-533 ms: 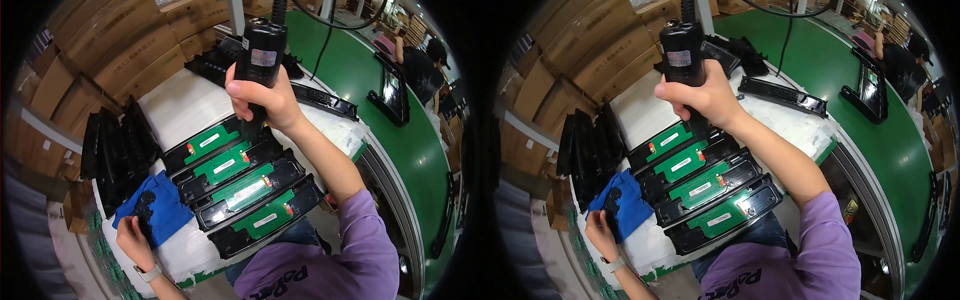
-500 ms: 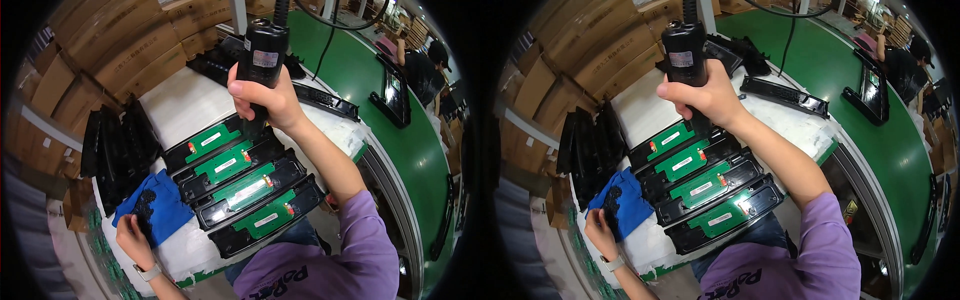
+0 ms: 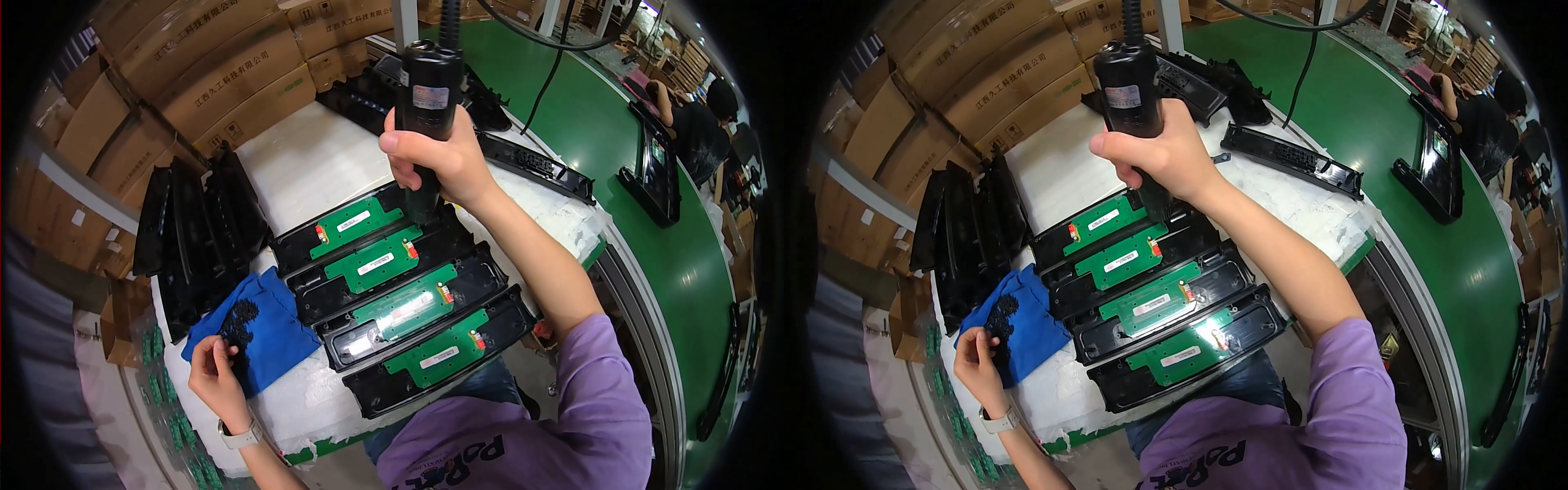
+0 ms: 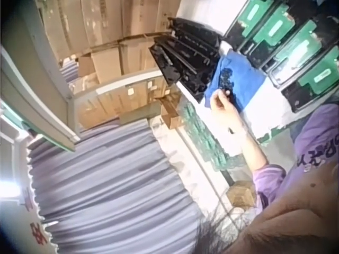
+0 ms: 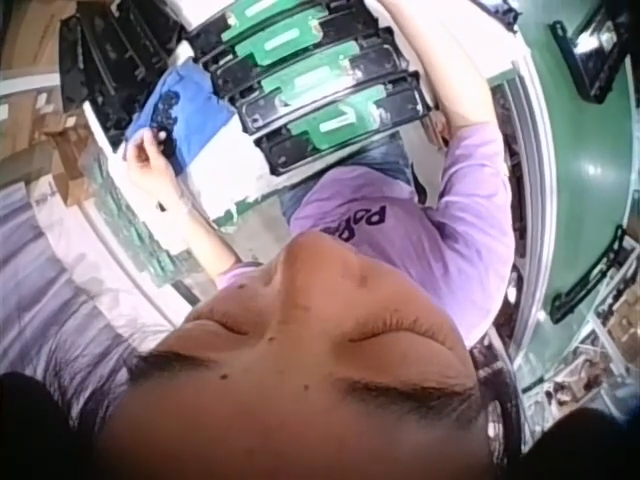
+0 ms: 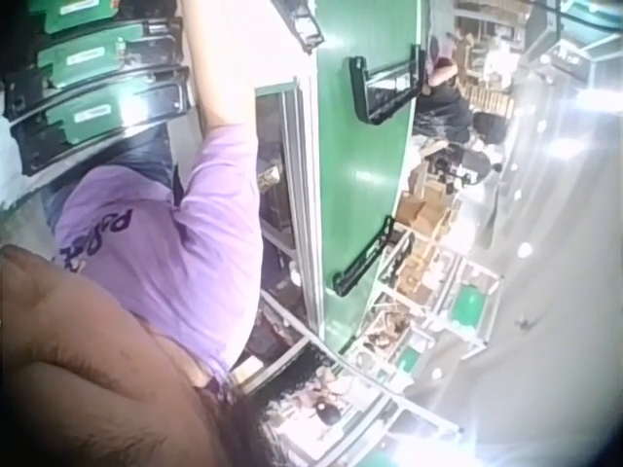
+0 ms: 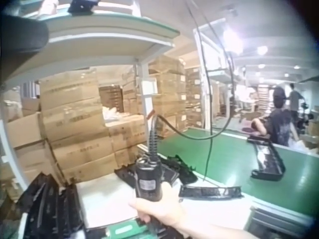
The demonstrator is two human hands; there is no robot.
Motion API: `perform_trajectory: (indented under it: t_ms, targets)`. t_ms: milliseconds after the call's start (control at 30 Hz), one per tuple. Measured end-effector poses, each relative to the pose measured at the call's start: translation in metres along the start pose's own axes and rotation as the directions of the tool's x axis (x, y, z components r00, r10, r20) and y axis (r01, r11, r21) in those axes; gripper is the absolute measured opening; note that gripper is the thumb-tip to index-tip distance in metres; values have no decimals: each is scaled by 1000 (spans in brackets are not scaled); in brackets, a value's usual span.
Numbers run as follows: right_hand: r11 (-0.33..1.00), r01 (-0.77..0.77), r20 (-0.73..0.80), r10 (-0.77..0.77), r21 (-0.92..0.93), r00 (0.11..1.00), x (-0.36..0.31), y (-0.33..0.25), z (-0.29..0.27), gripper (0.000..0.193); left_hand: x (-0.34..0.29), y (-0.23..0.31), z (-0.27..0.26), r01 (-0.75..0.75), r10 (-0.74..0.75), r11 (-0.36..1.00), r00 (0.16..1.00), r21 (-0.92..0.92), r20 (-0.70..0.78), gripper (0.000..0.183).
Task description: Assembling and securing electronic components for printer cartridges using an electric screwdriver on a factory line.
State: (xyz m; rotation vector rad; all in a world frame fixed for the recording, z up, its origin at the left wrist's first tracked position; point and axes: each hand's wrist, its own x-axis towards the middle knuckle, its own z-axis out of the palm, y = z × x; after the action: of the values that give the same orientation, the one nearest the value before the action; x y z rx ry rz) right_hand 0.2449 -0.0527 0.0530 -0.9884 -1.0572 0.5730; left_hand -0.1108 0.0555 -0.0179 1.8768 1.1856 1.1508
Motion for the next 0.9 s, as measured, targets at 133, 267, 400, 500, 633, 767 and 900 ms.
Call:
perform_trajectory:
  t_ms: [133, 267, 400, 500, 633, 767, 900]
  targets:
    - [999, -26, 19, 25, 28, 1000, 6, 5, -2, 18, 2, -7, -1, 25, -22, 999, 998, -47, 51, 8]
    - [997, -30, 21, 29, 70, 999, 6, 4, -2, 18, 2, -4, 2, 89, -74, 989, 989, -116, 129, 6]
    - [1000, -17, 80, 19, -24, 997, 2, -2, 3, 18, 2, 3, 10, 82, -49, 982, 980, -168, 192, 8]
    - [1000, 0, 86, 3, -27, 996, 0, -3, 5, 19, 3, 17, 22, 124, -59, 971, 953, -204, 295, 10]
    - [999, -2, 73, -2, 49, 997, 0, -2, 0, 19, 5, 44, 42, 261, -118, 923, 891, -281, 438, 14]
    - [999, -31, 112, 27, 40, 993, 0, -2, -1, 18, 10, 61, 76, 293, -60, 903, 811, -315, 583, 15]
    - [996, 6, 156, 8, -88, 988, -6, -4, 7, 15, 12, 67, 112, 214, 47, 918, 778, -335, 627, 17]
